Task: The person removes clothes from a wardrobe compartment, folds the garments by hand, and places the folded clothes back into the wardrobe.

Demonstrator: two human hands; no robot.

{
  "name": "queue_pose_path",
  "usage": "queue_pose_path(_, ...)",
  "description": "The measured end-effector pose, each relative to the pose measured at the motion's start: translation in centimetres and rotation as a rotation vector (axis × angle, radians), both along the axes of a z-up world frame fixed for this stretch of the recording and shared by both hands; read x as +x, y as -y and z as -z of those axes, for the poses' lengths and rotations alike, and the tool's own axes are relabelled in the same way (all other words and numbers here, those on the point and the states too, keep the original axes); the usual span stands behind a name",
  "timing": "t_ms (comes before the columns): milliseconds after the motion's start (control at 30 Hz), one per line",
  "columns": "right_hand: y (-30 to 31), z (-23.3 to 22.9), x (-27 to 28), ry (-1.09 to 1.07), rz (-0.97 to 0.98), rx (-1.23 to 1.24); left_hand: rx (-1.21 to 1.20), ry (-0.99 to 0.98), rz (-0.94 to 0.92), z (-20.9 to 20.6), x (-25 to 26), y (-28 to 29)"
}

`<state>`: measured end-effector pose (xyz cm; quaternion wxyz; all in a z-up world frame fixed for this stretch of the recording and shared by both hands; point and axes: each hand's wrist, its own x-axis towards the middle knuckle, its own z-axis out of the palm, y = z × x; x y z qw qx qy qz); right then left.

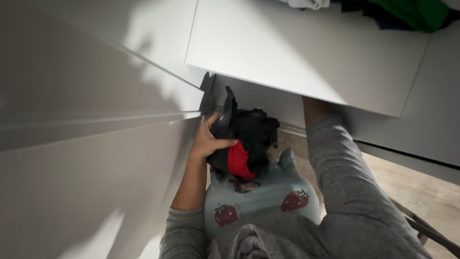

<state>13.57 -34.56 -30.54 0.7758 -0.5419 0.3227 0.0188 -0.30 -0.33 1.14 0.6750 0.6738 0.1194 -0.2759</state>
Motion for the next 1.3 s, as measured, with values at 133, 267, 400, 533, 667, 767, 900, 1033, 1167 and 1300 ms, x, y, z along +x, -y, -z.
queue_pose_path(133,-0.7,2.3,-3.5,-0.127,-0.055,0.022,-0.033,-0.026,-0.068,-0.8,0.0,-0.1)
queue_pose_path(267,1.3,2.7,0.5,-0.06,-0.04,0.001,-0.009,-0.018,-0.023,-0.3,-0.2,-0.7)
queue_pose_path(400,2.8,2.0,4.3,-0.031,-0.021,0.013,0.052,-0.03,-0.039,-0.6,-0.3,-1.2)
queue_pose_path(533,2.7,1.7,3.5,-0.054,-0.003,0.035,-0.039,-0.044,-0.068,0.5,1.1,-0.1)
queue_pose_path(667,2.9,1.7,5.0,-0.026,0.032,0.034,0.046,-0.016,-0.156,4.0,3.4,1.6)
queue_pose_path(767,1.8,2.2,1.9,-0.098,0.037,0.033,0.016,-0.026,-0.194,5.7,2.9,1.5)
queue_pose_path(900,-1.4,2.0,-5.4,-0.377,-0.024,0.028,0.029,-0.045,-0.235,6.6,2.6,0.8)
queue_pose_path(1033,-4.0,-0.7,-16.1,-0.41,-0.016,0.287,0.047,-0.11,-0.191,8.8,2.9,0.0)
queue_pose_path(1167,-3.3,-5.7,-24.8,-0.1,-0.13,0.389,-0.081,-0.29,-0.055,11.2,3.6,-1.0)
queue_pose_path(1300,0.2,-7.6,-21.7,-0.517,-0.061,0.333,0.216,-0.2,0.072,7.6,3.9,1.3)
